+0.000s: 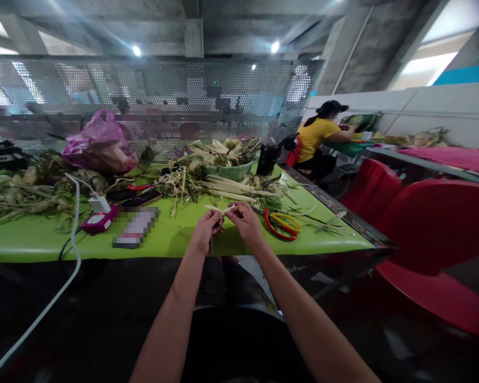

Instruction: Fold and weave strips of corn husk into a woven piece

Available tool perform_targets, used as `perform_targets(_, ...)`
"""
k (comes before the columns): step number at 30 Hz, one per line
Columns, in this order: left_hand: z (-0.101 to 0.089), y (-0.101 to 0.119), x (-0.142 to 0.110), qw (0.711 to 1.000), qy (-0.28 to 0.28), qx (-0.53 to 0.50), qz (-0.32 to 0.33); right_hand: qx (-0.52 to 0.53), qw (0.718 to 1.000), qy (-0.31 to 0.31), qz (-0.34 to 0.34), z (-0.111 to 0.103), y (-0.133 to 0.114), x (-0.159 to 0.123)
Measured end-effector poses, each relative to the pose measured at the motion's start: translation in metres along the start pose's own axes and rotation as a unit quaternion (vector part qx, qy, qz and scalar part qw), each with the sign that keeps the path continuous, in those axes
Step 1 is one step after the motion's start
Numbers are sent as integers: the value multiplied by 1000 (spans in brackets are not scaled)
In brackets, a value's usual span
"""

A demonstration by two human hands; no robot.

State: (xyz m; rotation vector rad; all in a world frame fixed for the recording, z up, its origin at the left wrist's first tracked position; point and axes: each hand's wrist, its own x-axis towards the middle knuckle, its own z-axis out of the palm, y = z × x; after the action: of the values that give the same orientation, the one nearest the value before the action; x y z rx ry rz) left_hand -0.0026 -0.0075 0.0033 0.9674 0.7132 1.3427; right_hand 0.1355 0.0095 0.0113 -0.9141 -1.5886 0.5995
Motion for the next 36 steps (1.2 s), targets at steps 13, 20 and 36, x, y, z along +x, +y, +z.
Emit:
perform_targets(13, 7, -5, -1, 994, -20, 101, 31, 46, 995, 42, 71, -3, 10, -1)
perform_targets(20, 9, -1, -5, 992, -38, 114, 28, 93, 989, 45, 107, -1, 16, 1)
perform_targets(36, 6, -16, 6, 975, -39, 208, 72, 176, 976, -49, 116, -3, 12, 2)
